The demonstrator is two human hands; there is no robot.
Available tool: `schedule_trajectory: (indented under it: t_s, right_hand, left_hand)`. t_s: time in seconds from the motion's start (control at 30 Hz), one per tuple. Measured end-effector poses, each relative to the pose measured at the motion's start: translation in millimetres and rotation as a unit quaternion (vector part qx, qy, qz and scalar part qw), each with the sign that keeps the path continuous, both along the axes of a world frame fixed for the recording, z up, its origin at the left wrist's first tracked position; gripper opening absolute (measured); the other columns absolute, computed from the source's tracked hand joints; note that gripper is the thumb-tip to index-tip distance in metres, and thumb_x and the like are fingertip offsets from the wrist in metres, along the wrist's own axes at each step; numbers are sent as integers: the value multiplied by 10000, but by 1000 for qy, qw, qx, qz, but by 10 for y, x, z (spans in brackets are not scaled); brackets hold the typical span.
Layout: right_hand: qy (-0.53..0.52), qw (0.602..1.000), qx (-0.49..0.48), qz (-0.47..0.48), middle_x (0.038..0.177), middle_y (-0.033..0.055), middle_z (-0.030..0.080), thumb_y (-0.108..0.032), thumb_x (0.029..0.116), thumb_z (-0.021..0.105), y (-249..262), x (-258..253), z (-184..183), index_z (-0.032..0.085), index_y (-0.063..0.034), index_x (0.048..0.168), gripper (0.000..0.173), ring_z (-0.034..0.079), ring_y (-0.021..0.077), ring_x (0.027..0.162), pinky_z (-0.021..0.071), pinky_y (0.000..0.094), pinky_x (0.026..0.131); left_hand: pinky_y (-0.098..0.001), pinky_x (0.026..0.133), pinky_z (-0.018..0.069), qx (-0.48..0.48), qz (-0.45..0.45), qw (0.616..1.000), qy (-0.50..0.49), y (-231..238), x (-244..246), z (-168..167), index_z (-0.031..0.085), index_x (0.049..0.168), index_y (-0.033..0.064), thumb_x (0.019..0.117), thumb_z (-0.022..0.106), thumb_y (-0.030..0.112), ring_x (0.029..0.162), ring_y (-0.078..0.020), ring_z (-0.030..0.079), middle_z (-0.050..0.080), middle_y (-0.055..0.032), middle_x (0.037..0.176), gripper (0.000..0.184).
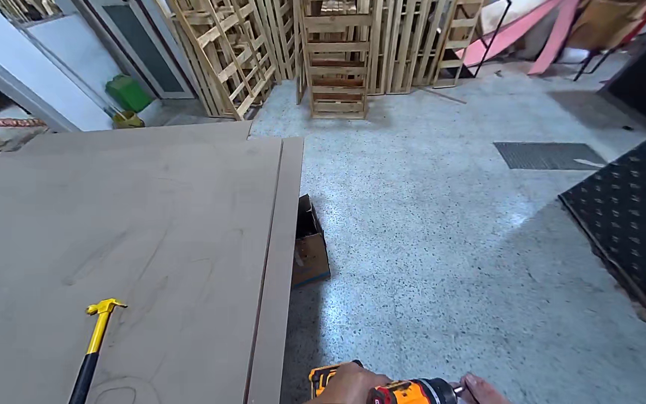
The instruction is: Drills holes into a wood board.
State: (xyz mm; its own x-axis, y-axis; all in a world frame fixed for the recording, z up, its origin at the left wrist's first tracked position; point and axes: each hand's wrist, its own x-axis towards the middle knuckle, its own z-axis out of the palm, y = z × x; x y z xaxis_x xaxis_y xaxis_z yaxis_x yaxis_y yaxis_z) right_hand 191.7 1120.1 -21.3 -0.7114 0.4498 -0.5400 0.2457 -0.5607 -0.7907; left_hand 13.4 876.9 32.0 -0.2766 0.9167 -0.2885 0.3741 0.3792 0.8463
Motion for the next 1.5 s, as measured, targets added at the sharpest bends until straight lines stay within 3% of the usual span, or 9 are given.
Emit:
schedule_trajectory:
  t_s: [0.1,0.3,0.43,0.53,0.77,0.93,1.1,1.3,1.5]
  right_hand:
    - [-12,998,-29,49,644,-76,623,-184,1092,395,204,-589,-58,609,-135,901,291,467,-20,473,391,154,459]
    - [24,991,-56,120,656,-32,641,-159,1111,340,639,-2077,-213,630,-70,1000,324,462,-16,460,390,149,444]
    - [20,976,-74,202,644,-5,610,-219,1116,404,882,-3280,-151,623,-49,981,308,410,-5,427,339,152,400]
    - [30,953,-87,288,774,62,704,-224,1105,452,818,-4174,-14,618,-31,982,283,421,-6,442,314,147,402]
    - [-7,876,-106,470,765,65,689,-269,1115,439,-102,-5621,52,615,-8,1040,324,430,12,451,329,158,409]
    - [-41,845,-85,527,761,64,689,-236,1103,481,-818,-6374,-10,613,-9,1033,272,438,18,458,335,164,425]
    - [-67,822,-62,562,664,39,631,-259,1092,512,-1406,-6900,-40,630,-7,965,306,438,31,460,355,180,446]
    - [-111,742,-85,655,791,39,683,-326,1111,447,-1804,-7266,-209,656,-33,1014,372,460,26,506,371,180,474]
    - [-199,676,-94,704,859,26,702,-296,1132,377,-2086,-7621,-514,662,-54,1152,375,499,36,562,409,191,530]
  left_hand:
    - [-610,914,541,12,56,998,1,56,-325,-7,733,1185,11,920,700,259,1013,-375,731,756,-219,1039,365]
    - [-527,853,587,46,258,965,32,321,-1010,-161,759,1097,9,877,752,247,918,-280,758,773,-169,963,324]
    - [-488,856,599,47,353,932,72,526,-1547,-100,760,1078,51,864,774,294,922,-219,757,778,-120,965,324]
    - [-468,888,607,68,459,878,121,585,-1747,-18,765,1103,22,867,771,269,948,-205,761,784,-121,998,341]
    - [-265,856,606,99,690,703,142,447,-2035,3,758,1009,-19,866,770,263,868,-40,736,781,-78,915,317]
    - [-235,834,618,71,740,646,172,29,-2513,-282,767,1023,26,810,805,341,868,-10,733,785,-28,923,382]
    - [-232,848,607,62,764,613,190,-303,-2933,-329,766,1008,17,848,771,373,885,-11,730,783,-41,925,390]
    - [-213,870,585,-16,804,565,184,-403,-3147,-328,763,1010,-16,850,744,381,897,-15,730,784,-73,930,428]
    - [-426,809,620,-184,818,528,135,-308,-3559,-473,780,1066,5,804,701,460,884,-202,770,788,-114,964,530]
